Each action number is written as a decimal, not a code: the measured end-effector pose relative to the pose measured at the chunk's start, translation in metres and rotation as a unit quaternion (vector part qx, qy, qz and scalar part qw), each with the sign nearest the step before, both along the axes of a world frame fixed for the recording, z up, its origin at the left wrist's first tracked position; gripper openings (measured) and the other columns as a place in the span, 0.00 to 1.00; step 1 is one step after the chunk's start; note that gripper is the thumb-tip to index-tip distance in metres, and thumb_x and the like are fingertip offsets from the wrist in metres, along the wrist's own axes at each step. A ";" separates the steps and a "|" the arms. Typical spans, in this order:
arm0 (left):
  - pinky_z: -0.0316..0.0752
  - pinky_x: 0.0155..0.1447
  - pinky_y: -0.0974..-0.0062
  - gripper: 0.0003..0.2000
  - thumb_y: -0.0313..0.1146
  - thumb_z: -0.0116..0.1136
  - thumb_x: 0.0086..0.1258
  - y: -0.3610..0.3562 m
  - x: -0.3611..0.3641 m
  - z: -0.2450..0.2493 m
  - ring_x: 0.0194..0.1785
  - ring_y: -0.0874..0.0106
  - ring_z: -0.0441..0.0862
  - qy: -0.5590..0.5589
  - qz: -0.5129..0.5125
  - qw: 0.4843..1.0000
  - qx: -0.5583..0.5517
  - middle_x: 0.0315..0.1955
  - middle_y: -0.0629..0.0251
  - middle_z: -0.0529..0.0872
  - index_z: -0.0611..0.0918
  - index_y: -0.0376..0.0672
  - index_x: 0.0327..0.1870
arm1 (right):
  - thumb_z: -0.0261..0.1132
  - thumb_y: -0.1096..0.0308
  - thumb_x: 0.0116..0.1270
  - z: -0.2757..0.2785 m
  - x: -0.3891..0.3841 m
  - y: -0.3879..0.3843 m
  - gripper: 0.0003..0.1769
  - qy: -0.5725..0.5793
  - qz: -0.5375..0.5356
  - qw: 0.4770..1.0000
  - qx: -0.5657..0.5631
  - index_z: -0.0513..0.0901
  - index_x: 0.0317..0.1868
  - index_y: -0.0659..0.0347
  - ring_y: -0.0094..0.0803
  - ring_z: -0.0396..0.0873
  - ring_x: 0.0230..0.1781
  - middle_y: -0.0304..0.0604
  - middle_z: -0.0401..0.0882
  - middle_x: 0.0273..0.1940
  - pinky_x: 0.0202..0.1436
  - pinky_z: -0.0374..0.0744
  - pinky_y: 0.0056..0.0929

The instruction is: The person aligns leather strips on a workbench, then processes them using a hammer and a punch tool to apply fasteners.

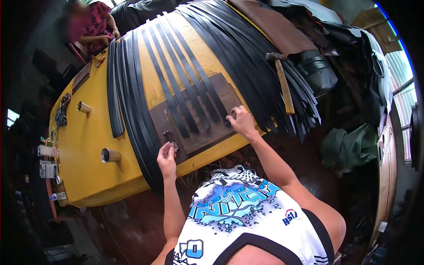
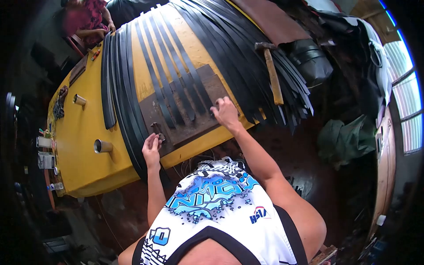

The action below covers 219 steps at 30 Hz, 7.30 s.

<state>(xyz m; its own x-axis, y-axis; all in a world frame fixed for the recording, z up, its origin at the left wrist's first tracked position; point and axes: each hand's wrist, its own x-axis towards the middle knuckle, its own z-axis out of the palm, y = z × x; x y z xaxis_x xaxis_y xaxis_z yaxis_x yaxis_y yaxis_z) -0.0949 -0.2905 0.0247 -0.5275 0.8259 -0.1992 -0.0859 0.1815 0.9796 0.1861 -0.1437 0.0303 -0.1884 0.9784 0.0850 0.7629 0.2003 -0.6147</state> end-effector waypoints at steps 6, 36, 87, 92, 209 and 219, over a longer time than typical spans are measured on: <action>0.75 0.42 0.82 0.10 0.27 0.54 0.72 -0.023 0.019 -0.011 0.38 0.79 0.81 -0.027 -0.007 0.999 -0.017 0.42 0.65 0.84 0.79 0.37 0.52 | 0.70 0.62 0.57 -0.019 -0.012 -0.011 0.18 -0.065 0.013 0.998 -0.005 0.79 0.43 0.66 0.52 0.79 0.45 0.55 0.76 0.44 0.48 0.79 0.42; 0.74 0.42 0.80 0.12 0.31 0.54 0.73 0.001 0.095 -0.024 0.39 0.77 0.82 -0.040 -0.206 0.976 -0.057 0.42 0.64 0.85 0.78 0.35 0.52 | 0.63 0.60 0.63 -0.038 0.015 -0.008 0.16 -0.011 -0.056 0.989 0.134 0.82 0.44 0.64 0.47 0.77 0.46 0.51 0.77 0.43 0.50 0.76 0.40; 0.76 0.44 0.78 0.17 0.34 0.58 0.70 -0.009 0.118 -0.053 0.39 0.75 0.82 -0.076 -0.331 0.934 -0.108 0.43 0.60 0.84 0.77 0.33 0.54 | 0.49 0.61 0.71 -0.018 0.143 -0.070 0.12 0.651 -0.136 0.620 -0.417 0.72 0.49 0.55 0.24 0.70 0.22 0.40 0.75 0.29 0.27 0.71 0.22; 0.76 0.44 0.77 0.17 0.34 0.58 0.70 -0.008 0.116 -0.049 0.40 0.75 0.82 -0.056 -0.327 0.936 -0.115 0.43 0.59 0.84 0.77 0.33 0.55 | 0.49 0.61 0.71 -0.009 0.139 -0.063 0.14 0.626 -0.178 0.637 -0.413 0.74 0.51 0.56 0.24 0.70 0.22 0.39 0.75 0.29 0.26 0.71 0.22; 0.80 0.41 0.79 0.12 0.34 0.58 0.71 0.070 0.232 -0.027 0.36 0.76 0.83 -0.059 -0.333 0.934 -0.116 0.35 0.63 0.86 0.78 0.34 0.48 | 0.60 0.67 0.68 -0.010 0.110 -0.149 0.09 0.077 -0.072 0.985 -0.139 0.76 0.38 0.66 0.39 0.83 0.28 0.49 0.83 0.28 0.34 0.79 0.33; 0.78 0.45 0.70 0.14 0.32 0.61 0.65 0.068 0.223 -0.017 0.38 0.67 0.84 0.110 -0.363 0.925 -0.018 0.40 0.57 0.84 0.79 0.37 0.48 | 0.51 0.68 0.75 0.011 0.144 -0.161 0.10 0.420 -0.121 0.836 -0.332 0.76 0.38 0.64 0.19 0.71 0.22 0.35 0.75 0.23 0.28 0.71 0.19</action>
<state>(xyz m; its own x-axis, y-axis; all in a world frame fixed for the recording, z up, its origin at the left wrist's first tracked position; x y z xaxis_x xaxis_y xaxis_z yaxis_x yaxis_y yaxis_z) 0.1278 -0.2229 0.0080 0.1327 0.9731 -0.1881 0.2721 0.1468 0.9510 0.3303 -0.3050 0.0412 -0.1254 0.8635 -0.4885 -0.0254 -0.4950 -0.8685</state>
